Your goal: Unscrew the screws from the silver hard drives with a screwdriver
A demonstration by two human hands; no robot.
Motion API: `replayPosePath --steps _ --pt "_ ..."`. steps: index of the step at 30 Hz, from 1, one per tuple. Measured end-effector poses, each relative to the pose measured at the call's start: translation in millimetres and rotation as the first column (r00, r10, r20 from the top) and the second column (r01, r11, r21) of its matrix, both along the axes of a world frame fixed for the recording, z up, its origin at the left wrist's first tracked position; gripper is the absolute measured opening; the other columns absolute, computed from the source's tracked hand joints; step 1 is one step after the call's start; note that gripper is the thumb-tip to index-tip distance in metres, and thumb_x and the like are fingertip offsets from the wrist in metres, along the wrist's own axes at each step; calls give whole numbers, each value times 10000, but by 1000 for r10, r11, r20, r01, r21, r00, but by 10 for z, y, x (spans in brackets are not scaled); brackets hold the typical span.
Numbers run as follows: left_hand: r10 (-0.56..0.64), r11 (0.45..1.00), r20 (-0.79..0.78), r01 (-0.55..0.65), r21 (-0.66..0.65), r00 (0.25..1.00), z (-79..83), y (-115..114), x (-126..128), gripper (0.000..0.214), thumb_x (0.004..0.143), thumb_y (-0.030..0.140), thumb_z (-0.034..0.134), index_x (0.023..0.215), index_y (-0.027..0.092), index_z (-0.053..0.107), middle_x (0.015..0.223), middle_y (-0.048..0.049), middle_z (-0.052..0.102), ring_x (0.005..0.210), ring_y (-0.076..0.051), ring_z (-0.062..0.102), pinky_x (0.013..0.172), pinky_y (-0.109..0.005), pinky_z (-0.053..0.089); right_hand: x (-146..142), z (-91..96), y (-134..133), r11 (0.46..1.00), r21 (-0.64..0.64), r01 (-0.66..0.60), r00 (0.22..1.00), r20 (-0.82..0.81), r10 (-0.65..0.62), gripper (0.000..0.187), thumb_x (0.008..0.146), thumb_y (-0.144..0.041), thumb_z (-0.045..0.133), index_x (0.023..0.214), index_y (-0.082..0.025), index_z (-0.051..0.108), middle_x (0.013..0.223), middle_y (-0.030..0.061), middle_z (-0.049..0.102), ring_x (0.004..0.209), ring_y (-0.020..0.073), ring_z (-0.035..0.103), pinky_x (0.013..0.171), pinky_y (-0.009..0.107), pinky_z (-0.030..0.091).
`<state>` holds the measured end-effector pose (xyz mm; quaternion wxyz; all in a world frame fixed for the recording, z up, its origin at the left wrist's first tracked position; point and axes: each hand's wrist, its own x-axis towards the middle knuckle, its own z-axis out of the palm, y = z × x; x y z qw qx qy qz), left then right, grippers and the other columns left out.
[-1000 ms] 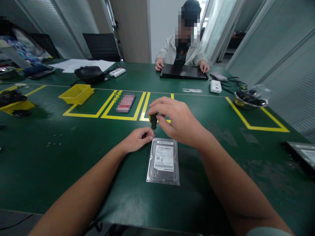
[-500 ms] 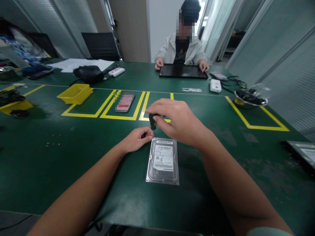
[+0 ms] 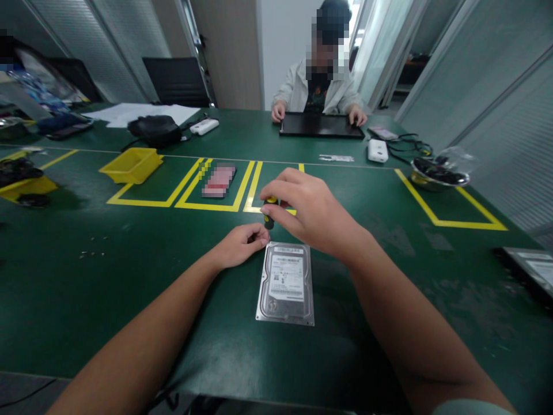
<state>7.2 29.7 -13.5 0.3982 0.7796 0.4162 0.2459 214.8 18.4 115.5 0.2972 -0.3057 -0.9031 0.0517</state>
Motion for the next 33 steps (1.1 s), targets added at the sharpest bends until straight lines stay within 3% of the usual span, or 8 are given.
replayPosePath --steps 7,11,14,22,28,33 --pt "-60 997 9 60 -45 998 67 -16 -17 266 862 418 631 948 167 614 865 -16 593 811 -176 544 747 -299 452 17 -2 12 995 -8 -100 995 -26 100 253 911 -99 468 1040 -117 684 1074 98 694 1029 193 613 927 317 443" --pt "-120 992 -127 125 33 985 129 -39 -36 535 732 542 757 1130 204 640 1051 -53 629 964 -238 555 861 -360 455 24 2 1 991 -24 -130 991 -40 129 282 894 -70 453 1063 -121 673 1116 90 699 1052 180 618 949 311 442" --pt "-125 987 -180 142 82 976 139 -64 -7 634 671 607 788 1152 222 638 1131 -67 626 1067 -290 537 955 -411 421 21 9 -10 990 -28 -140 990 -41 138 222 897 -102 502 1036 -125 674 1072 87 686 1017 180 605 915 303 442" --pt "3 984 -292 49 171 956 68 -113 135 639 674 697 736 1083 215 644 1129 -75 632 1079 -317 515 996 -443 370 6 9 -14 998 -27 -50 998 -28 49 115 900 -145 549 942 -149 657 978 71 585 918 177 541 818 295 414" --pt "16 986 -270 31 166 963 63 -117 133 608 684 679 738 1052 204 646 1109 -74 642 1056 -310 520 970 -433 378 25 6 -1 994 -27 -110 993 -44 109 240 868 -89 508 1062 -139 641 1055 79 639 975 176 565 883 292 413" --pt "3 985 -244 39 166 970 47 -102 136 619 674 672 753 1051 191 653 1101 -76 649 1064 -313 526 961 -433 389 29 19 4 986 -26 -165 986 -38 164 238 857 -60 497 1028 -122 651 1052 84 673 991 176 587 901 295 429"
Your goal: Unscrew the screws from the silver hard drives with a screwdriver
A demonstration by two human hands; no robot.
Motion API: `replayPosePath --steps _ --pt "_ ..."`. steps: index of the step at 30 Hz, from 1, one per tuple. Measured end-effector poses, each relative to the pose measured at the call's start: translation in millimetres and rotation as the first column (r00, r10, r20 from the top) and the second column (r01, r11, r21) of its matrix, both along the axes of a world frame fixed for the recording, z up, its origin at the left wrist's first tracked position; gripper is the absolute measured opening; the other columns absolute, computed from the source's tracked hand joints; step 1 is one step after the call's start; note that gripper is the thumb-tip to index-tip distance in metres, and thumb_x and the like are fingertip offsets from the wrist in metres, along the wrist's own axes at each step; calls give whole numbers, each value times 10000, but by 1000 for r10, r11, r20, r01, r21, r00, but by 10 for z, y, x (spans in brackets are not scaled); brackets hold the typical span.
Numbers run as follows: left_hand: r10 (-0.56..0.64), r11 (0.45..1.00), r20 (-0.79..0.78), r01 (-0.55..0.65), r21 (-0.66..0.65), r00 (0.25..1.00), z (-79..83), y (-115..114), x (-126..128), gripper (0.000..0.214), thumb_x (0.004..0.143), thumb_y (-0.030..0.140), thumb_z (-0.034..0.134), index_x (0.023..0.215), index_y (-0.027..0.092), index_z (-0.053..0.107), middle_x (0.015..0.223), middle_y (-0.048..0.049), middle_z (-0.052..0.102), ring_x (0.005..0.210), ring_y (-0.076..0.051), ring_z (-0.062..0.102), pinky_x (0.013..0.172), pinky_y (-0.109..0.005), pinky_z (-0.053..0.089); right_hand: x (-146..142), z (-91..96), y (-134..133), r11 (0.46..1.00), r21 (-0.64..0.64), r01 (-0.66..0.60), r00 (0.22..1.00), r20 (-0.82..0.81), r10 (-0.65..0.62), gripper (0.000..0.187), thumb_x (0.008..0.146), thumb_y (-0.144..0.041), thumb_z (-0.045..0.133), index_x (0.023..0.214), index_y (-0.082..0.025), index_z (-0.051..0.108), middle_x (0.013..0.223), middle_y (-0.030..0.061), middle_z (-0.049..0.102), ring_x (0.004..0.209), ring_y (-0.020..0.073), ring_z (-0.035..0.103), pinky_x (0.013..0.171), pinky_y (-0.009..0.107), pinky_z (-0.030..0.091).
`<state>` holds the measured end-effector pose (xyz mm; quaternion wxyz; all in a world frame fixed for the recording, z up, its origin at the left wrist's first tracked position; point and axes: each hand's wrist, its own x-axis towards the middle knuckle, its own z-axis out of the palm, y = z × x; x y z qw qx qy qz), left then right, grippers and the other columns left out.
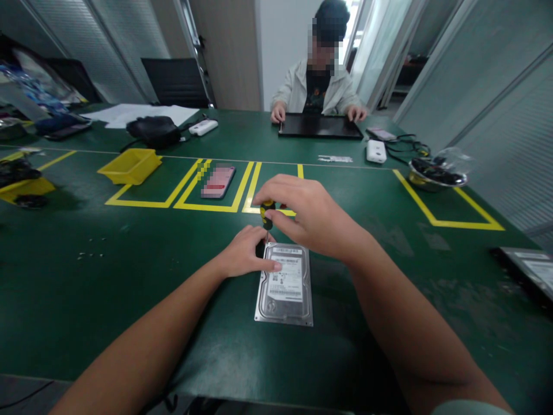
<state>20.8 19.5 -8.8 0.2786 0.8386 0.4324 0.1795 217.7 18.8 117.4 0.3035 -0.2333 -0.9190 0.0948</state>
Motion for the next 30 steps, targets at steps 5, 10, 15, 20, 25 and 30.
replayPosePath --steps 5,10,15,20,25,30 --pt "5 1000 2 -5 2 1000 13 -6 -6 642 663 671 762 1080 196 648 1125 -76 648 1077 -316 534 959 -434 404 -10 3 -15 1000 -1 18 1000 0 -18 250 862 -53 495 1022 -109 678 1069 105 661 1022 190 587 917 312 436" --pt "23 1000 12 -23 -14 1000 34 -23 -10 661 661 660 769 1117 198 644 1142 -82 646 1086 -323 542 947 -434 424 -25 -15 -25 998 20 55 998 -34 -54 179 892 -123 564 999 -128 708 1021 92 623 963 180 572 860 303 443" --pt "24 1000 23 -24 12 999 6 -20 -7 646 675 665 755 1110 199 647 1149 -77 648 1081 -318 547 953 -438 419 -41 -30 -17 997 34 68 997 -25 -67 185 908 -111 537 985 -126 704 976 83 636 938 182 572 833 303 438" --pt "30 999 18 -31 23 999 -11 -26 3 667 679 679 743 1134 204 636 1160 -80 648 1093 -323 546 965 -448 411 -40 -24 -17 998 28 55 998 -42 -53 190 893 -98 548 1018 -93 691 1003 98 650 931 178 582 832 292 436" --pt "38 999 6 -38 21 999 -13 -25 9 707 677 705 729 1160 198 629 1182 -95 638 1115 -333 538 975 -468 412 -37 -20 -12 998 39 40 998 -49 -38 168 870 -82 548 985 -120 664 985 72 661 911 167 579 830 286 430" --pt "23 1000 3 -23 18 1000 -7 -14 8 749 672 709 731 1206 198 612 1188 -99 639 1136 -346 532 980 -480 419 -39 -39 -6 999 29 26 999 -46 -24 196 861 -60 514 985 -116 655 1004 81 667 955 177 585 871 299 431"
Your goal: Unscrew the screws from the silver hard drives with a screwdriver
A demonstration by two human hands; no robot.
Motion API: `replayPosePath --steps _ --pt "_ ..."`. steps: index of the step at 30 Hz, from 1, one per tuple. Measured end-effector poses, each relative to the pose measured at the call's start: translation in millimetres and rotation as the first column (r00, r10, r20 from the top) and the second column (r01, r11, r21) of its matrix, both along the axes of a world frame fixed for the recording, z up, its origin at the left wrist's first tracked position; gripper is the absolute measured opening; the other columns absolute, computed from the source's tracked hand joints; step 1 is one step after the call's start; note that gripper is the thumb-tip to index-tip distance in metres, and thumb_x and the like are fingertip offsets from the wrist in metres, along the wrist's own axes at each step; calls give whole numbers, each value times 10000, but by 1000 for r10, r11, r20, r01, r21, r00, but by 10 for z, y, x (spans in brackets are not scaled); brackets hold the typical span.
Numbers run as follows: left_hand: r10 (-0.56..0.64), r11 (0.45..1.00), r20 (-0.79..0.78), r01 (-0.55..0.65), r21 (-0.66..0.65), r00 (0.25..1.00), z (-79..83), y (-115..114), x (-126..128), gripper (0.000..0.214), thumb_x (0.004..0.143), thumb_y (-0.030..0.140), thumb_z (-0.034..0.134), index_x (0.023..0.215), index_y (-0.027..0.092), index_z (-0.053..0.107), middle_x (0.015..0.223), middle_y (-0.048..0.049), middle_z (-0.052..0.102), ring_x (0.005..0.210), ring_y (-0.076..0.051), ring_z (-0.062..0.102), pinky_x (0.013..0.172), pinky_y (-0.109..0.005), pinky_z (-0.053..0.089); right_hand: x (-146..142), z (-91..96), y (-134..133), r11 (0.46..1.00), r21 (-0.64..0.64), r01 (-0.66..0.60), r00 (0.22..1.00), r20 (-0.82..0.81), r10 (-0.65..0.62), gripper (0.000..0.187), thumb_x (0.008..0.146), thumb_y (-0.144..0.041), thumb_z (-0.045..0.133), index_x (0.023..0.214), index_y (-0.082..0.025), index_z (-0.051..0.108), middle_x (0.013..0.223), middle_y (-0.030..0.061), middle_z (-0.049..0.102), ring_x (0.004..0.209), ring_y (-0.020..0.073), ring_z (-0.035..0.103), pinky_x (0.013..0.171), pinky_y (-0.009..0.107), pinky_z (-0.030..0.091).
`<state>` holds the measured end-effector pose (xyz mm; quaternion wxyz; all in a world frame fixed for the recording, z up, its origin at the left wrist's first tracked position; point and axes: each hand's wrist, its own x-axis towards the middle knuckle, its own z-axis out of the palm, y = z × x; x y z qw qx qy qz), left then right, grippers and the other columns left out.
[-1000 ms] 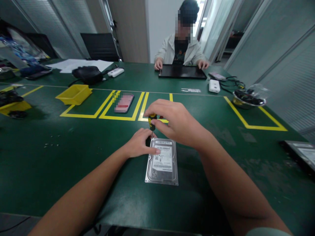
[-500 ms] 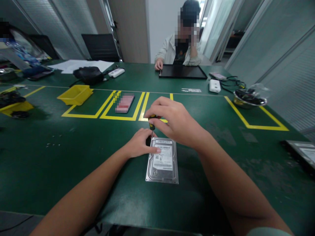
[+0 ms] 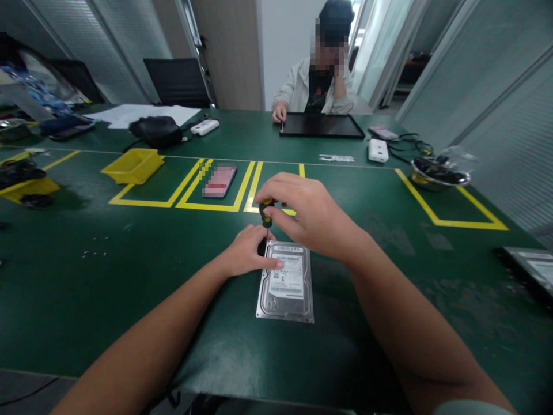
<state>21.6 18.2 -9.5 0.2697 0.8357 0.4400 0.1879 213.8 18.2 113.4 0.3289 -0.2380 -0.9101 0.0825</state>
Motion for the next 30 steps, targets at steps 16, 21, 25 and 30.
replayPosePath --steps 16,21,25,30 --pt "-8 1000 -19 8 14 1000 -24 26 -17 722 678 723 714 1180 214 614 1190 -89 639 1111 -336 541 980 -477 418 -27 -20 0 999 13 40 999 -26 -40 184 874 -89 525 990 -127 664 1013 82 663 962 182 586 867 312 434" --pt "-9 1000 -8 9 10 1000 -26 28 -21 711 674 714 723 1168 214 622 1178 -86 643 1126 -337 536 975 -473 421 -20 -5 -7 1000 4 29 999 -17 -29 198 872 -71 513 978 -106 676 1010 94 677 966 186 598 875 314 442" --pt "1 1000 -11 -1 0 1000 -6 20 -14 705 665 711 733 1154 215 624 1157 -90 646 1134 -346 532 967 -476 427 -31 -10 -9 999 -4 38 998 -43 -39 146 896 -129 554 955 -127 687 1019 90 649 966 180 585 869 312 440" --pt "5 1000 -38 -5 -8 999 -5 19 -14 697 667 724 720 1128 208 637 1141 -88 644 1088 -332 542 941 -468 435 -33 -24 9 997 8 76 996 -48 -76 90 890 -171 615 908 -152 701 937 60 606 895 167 560 815 301 422"
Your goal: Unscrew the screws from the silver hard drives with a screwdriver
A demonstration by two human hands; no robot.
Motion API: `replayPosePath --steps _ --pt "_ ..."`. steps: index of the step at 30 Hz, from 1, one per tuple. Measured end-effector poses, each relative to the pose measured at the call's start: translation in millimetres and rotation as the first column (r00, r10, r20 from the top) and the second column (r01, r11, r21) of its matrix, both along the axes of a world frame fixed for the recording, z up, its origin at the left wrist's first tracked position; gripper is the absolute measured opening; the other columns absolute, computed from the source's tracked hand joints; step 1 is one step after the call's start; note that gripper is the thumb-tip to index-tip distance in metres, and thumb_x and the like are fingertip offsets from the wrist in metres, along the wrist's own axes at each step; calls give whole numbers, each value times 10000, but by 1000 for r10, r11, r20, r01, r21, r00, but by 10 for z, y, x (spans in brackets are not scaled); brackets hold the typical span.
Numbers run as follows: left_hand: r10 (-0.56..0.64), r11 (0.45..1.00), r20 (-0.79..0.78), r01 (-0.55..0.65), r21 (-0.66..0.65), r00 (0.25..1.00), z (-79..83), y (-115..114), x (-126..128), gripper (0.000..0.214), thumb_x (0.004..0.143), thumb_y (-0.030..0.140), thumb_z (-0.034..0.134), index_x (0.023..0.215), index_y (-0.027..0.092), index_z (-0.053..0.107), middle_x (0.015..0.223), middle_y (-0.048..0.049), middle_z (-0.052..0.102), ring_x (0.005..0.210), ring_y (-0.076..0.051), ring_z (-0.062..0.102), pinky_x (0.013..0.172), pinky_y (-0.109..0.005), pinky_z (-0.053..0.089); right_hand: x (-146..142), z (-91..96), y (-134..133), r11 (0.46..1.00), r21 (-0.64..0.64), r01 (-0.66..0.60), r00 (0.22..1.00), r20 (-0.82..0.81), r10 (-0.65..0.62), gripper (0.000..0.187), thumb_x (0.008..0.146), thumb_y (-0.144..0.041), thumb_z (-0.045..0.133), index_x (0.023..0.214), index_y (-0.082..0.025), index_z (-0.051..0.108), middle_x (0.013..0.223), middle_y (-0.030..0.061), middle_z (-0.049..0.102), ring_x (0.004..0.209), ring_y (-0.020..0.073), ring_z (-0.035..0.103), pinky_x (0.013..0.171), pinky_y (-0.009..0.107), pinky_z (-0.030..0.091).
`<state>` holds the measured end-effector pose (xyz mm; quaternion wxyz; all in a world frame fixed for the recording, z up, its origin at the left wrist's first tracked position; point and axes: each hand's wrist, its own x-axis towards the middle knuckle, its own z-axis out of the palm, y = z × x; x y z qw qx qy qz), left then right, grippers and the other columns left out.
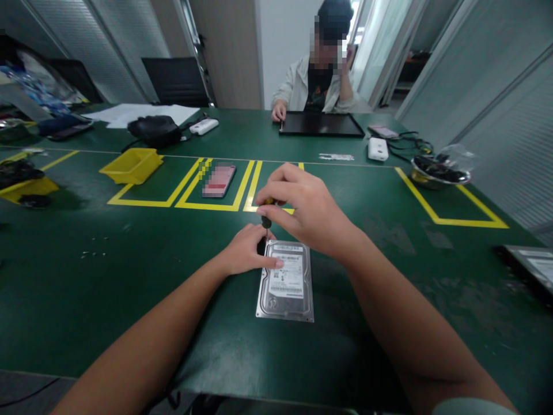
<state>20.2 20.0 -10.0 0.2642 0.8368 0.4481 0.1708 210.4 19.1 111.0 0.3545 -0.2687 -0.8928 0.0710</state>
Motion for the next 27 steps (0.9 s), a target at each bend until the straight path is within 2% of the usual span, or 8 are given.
replayPosePath --steps 8,13,27 --pt "-3 1000 2 3 1 1000 -2 4 -4 681 674 719 717 1110 200 647 1118 -79 649 1043 -317 555 915 -451 435 6 8 3 1000 19 -21 1000 3 20 163 891 -98 542 948 -114 694 975 82 663 925 173 589 838 294 433" --pt "-1 1000 1 1 4 1000 -6 8 -9 685 670 723 717 1116 209 645 1127 -79 650 1047 -319 554 918 -459 437 1 18 -1 1000 7 -22 1000 17 22 190 892 -93 509 940 -129 689 988 83 673 936 178 599 848 304 442" --pt "-1 1000 32 1 0 999 -4 -1 -9 696 659 713 736 1135 216 635 1158 -87 645 1155 -354 527 978 -479 426 -5 16 -18 998 -9 -59 998 9 59 182 878 -87 512 937 -116 682 993 90 682 943 183 604 861 310 444"
